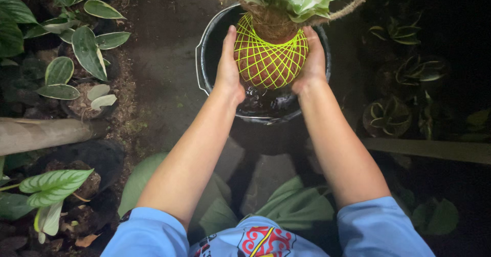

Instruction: The person repeatedly picks up a potted plant with a yellow mesh net, dips it into a bucket of water, and pours additional water over it using a plastic cup. After watering, the person places the plant back on a display shelf among other similar plants.

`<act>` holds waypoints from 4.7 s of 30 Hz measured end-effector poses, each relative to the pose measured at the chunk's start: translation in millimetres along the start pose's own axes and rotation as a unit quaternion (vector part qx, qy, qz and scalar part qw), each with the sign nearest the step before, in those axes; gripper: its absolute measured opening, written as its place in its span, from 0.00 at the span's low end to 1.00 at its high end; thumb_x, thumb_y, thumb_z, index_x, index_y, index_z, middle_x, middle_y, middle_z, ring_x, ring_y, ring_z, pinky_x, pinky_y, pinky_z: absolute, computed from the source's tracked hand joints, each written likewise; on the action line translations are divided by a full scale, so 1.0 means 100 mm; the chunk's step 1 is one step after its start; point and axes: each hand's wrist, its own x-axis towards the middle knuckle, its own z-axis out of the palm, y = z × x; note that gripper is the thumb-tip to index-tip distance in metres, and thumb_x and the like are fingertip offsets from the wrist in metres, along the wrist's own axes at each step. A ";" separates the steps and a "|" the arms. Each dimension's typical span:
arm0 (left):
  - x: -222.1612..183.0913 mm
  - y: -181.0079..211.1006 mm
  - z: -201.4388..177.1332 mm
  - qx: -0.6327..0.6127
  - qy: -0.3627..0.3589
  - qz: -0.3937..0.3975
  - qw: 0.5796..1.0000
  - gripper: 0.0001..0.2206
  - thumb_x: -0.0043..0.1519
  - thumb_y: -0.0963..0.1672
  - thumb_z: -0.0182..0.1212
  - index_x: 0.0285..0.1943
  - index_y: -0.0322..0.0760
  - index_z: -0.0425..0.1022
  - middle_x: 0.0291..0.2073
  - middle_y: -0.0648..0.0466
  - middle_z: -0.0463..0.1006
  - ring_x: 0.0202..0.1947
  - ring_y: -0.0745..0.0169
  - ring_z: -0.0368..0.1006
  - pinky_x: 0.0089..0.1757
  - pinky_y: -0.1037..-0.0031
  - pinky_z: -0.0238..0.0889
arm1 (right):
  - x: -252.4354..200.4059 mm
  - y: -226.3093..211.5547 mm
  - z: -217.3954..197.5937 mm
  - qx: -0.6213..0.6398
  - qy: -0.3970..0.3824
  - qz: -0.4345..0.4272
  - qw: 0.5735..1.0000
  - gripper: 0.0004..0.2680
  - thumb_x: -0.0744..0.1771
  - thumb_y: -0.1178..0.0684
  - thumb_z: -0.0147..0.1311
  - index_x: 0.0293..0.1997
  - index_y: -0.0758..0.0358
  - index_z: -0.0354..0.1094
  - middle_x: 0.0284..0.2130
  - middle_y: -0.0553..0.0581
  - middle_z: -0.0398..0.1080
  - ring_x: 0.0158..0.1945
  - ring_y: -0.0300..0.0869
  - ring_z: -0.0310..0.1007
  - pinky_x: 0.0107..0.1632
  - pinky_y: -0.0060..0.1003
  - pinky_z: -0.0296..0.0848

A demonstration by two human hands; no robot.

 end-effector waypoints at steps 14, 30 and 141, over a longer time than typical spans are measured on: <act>0.01 0.00 -0.01 0.006 -0.001 -0.012 1.000 0.38 0.59 0.62 0.51 0.72 0.39 0.61 0.65 0.42 0.71 0.64 0.49 0.71 0.60 0.55 0.66 | -0.05 -0.02 0.09 -0.026 0.061 0.001 0.998 0.19 0.70 0.39 0.40 0.58 0.63 0.68 0.53 0.59 0.75 0.55 0.49 0.78 0.60 0.49 0.77; -0.01 0.03 0.00 0.093 0.033 -0.053 0.994 0.44 0.55 0.67 0.46 0.76 0.44 0.56 0.69 0.46 0.65 0.67 0.48 0.63 0.61 0.48 0.53 | -0.04 -0.02 0.04 -0.028 0.062 0.027 0.997 0.20 0.69 0.38 0.39 0.56 0.65 0.69 0.51 0.64 0.76 0.54 0.53 0.78 0.60 0.52 0.76; -2.39 3.04 3.74 -0.038 0.088 0.135 0.986 0.26 0.67 0.55 0.54 0.65 0.35 0.68 0.58 0.51 0.75 0.58 0.58 0.72 0.58 0.65 0.65 | -1.96 -3.32 3.26 -0.046 0.064 -0.004 0.997 0.20 0.71 0.39 0.42 0.62 0.65 0.65 0.56 0.62 0.72 0.58 0.51 0.74 0.61 0.49 0.72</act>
